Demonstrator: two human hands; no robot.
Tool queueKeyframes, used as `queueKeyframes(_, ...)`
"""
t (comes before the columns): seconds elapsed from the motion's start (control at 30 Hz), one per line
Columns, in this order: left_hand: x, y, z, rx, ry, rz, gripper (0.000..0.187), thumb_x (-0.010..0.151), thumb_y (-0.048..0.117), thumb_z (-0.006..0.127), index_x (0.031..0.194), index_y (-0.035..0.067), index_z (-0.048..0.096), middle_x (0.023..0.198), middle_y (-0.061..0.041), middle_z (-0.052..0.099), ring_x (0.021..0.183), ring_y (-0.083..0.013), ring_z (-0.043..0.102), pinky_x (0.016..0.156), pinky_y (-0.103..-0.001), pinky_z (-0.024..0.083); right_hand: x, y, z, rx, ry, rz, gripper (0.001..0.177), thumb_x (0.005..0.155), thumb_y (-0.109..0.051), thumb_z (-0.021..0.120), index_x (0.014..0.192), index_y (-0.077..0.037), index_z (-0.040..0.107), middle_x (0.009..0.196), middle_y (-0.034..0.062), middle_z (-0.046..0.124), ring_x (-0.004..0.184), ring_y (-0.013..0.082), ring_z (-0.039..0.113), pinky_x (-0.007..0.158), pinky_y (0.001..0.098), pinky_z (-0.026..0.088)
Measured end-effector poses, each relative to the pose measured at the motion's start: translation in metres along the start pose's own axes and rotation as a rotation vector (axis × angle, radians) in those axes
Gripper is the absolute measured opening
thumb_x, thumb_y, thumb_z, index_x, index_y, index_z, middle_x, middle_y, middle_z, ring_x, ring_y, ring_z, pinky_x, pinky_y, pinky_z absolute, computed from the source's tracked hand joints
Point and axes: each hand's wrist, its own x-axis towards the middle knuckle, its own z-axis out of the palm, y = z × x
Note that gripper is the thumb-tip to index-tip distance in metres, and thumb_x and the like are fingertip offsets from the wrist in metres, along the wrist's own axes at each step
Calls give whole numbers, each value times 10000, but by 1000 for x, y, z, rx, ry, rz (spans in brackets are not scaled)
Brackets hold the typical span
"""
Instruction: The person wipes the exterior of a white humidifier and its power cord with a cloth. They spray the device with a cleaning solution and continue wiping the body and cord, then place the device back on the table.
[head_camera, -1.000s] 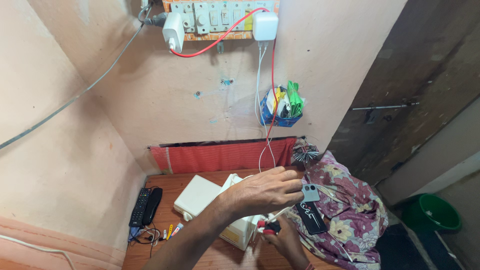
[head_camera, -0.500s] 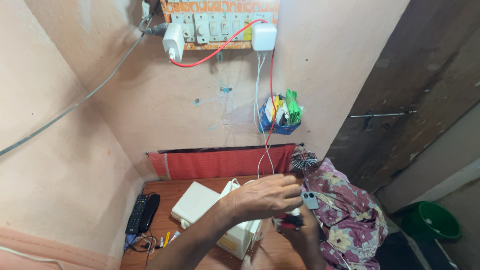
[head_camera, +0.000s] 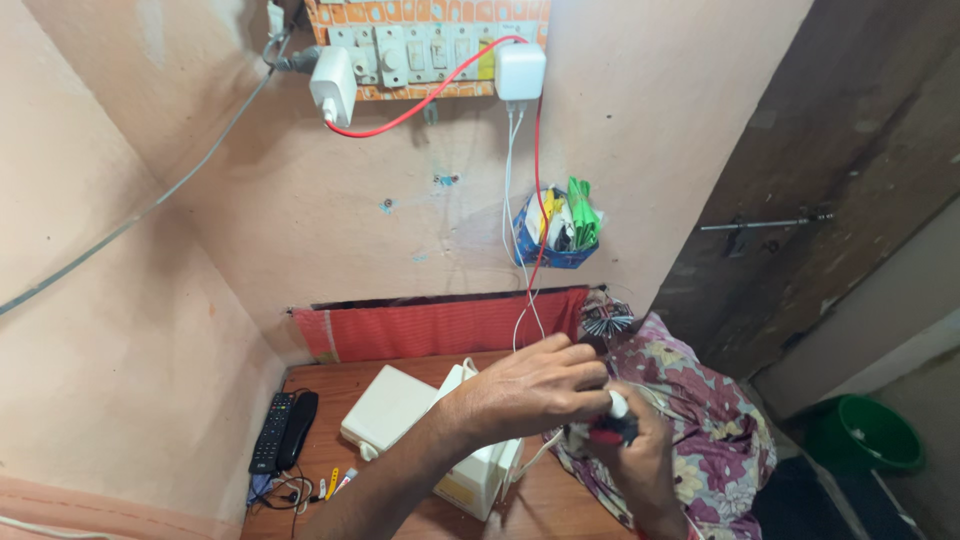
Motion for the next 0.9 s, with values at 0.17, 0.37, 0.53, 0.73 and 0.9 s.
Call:
queueKeyframes(0.17,-22,13,26,81,430,-208,187,917,111,714,1102,91,698,1107,-14,649,1043,-193,627,915,-369,486,0,-25,5,121,44,41,436,733,43,804,1145,-23,675,956,34,686,840,97,648,723,281,557)
queueKeyframes(0.37,-62,51,96,-84,466,-612,350,911,202,732,1194,23,632,1094,-175,707,1043,-344,651,890,-438,508,-23,21,-14,292,199,202,480,734,118,762,1194,31,657,947,132,732,758,163,664,654,303,523)
queueKeyframes(0.53,-62,62,142,-345,426,-579,483,982,81,665,1427,-39,521,1149,-247,711,1060,-403,706,900,-450,542,-29,3,-23,365,183,150,458,716,125,721,1162,79,627,955,161,747,830,186,745,763,318,613)
queueKeyframes(0.73,-71,72,166,-415,393,-611,415,987,68,693,1359,-46,547,938,-226,689,865,-382,709,750,-470,523,-7,-30,-32,566,239,452,503,701,83,673,1200,53,617,898,171,731,732,230,750,678,382,641)
queueKeyframes(0.9,-89,80,179,-373,401,-616,149,960,80,737,1062,-6,670,796,-179,646,774,-339,688,703,-473,511,6,-23,-40,657,133,469,417,776,33,661,1191,62,628,892,143,718,723,202,729,663,360,622)
